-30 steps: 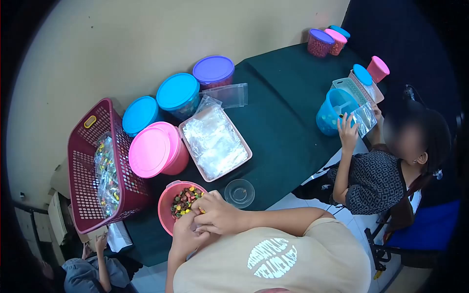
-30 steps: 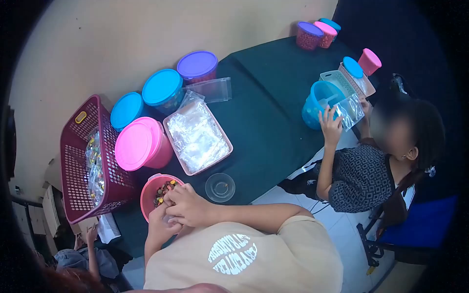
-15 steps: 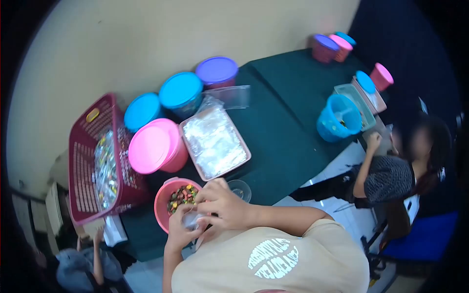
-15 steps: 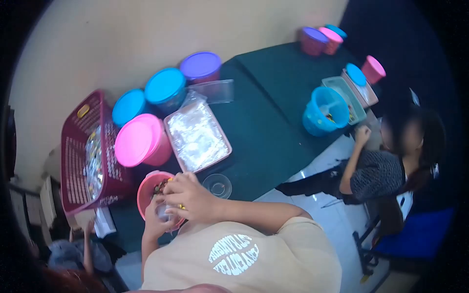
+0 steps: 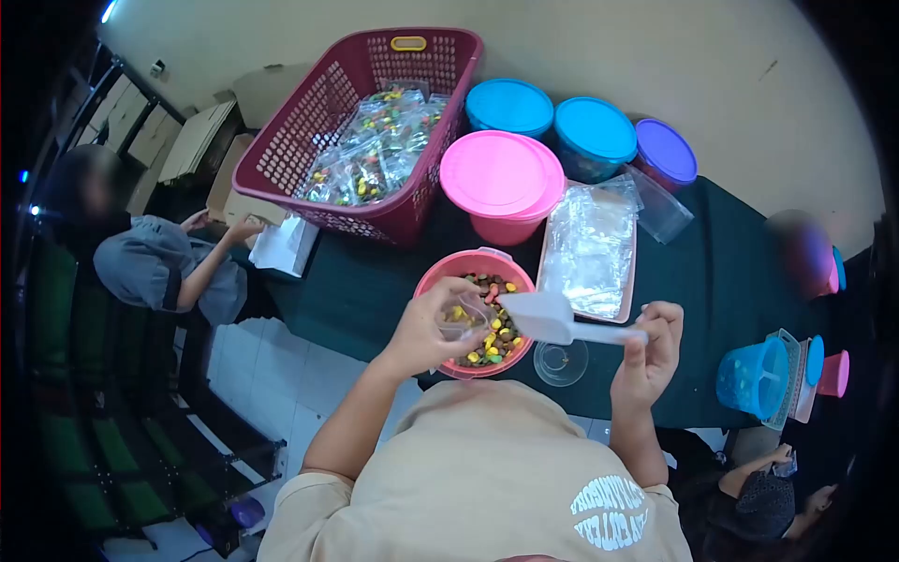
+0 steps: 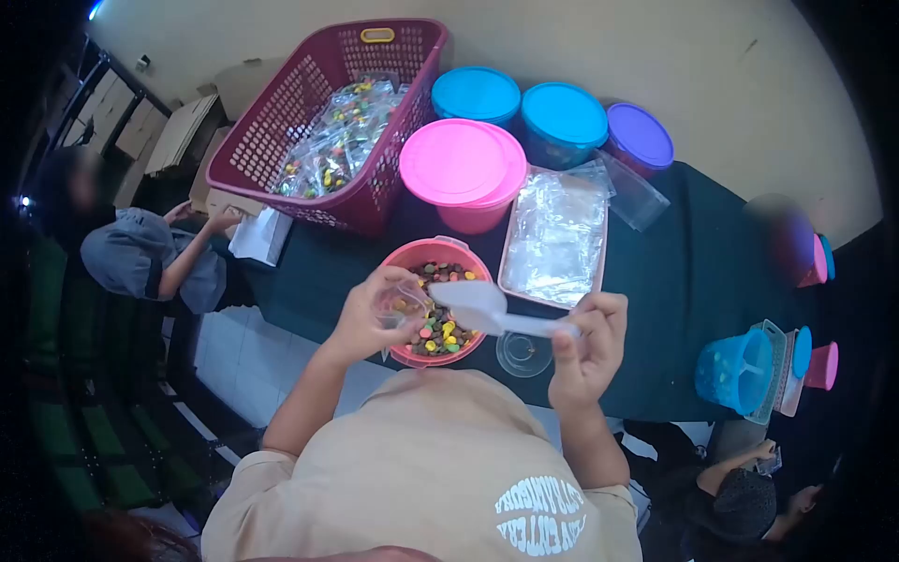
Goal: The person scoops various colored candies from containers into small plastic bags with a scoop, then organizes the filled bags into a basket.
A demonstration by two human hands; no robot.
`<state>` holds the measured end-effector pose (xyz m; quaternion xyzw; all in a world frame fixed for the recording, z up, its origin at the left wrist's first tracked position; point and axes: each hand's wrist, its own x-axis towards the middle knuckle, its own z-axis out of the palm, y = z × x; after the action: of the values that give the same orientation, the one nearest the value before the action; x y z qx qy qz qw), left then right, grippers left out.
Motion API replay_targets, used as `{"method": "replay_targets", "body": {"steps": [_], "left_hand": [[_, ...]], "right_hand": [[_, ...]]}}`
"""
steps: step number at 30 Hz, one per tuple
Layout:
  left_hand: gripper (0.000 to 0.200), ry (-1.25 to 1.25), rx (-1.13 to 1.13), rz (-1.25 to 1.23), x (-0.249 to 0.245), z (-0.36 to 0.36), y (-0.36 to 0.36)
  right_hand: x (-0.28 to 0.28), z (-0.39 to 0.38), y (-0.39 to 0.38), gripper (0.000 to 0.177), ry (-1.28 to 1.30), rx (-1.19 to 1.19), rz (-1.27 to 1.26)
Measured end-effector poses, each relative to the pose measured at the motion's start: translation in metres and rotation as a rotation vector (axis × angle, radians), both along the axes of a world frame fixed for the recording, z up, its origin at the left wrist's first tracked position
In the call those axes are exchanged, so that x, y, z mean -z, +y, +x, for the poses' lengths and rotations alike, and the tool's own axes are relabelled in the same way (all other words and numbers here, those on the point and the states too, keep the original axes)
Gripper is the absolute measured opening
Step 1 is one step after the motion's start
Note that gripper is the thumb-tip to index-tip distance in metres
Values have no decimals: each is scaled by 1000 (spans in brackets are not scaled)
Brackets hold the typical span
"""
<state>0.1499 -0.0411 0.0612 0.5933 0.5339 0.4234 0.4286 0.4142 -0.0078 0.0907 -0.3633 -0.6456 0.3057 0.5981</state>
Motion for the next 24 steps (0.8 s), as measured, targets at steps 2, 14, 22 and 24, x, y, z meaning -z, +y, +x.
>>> {"method": "replay_targets", "body": {"steps": [2,14,22,24], "left_hand": [[53,-125,-50,98,9,-15,-3],[56,-122,-146,-29,38,-84,-8],[60,63,-34,-280,68,-103,8],[58,60,-7,-283,71,-107,14]], "right_hand": [[16,-9,10,30,-29,74,-29],[115,-73,-32,17,-894,34,-224],[92,-85,-63,15,-787,46,-543],[93,-88,-69,15,-690,118,-693]]}}
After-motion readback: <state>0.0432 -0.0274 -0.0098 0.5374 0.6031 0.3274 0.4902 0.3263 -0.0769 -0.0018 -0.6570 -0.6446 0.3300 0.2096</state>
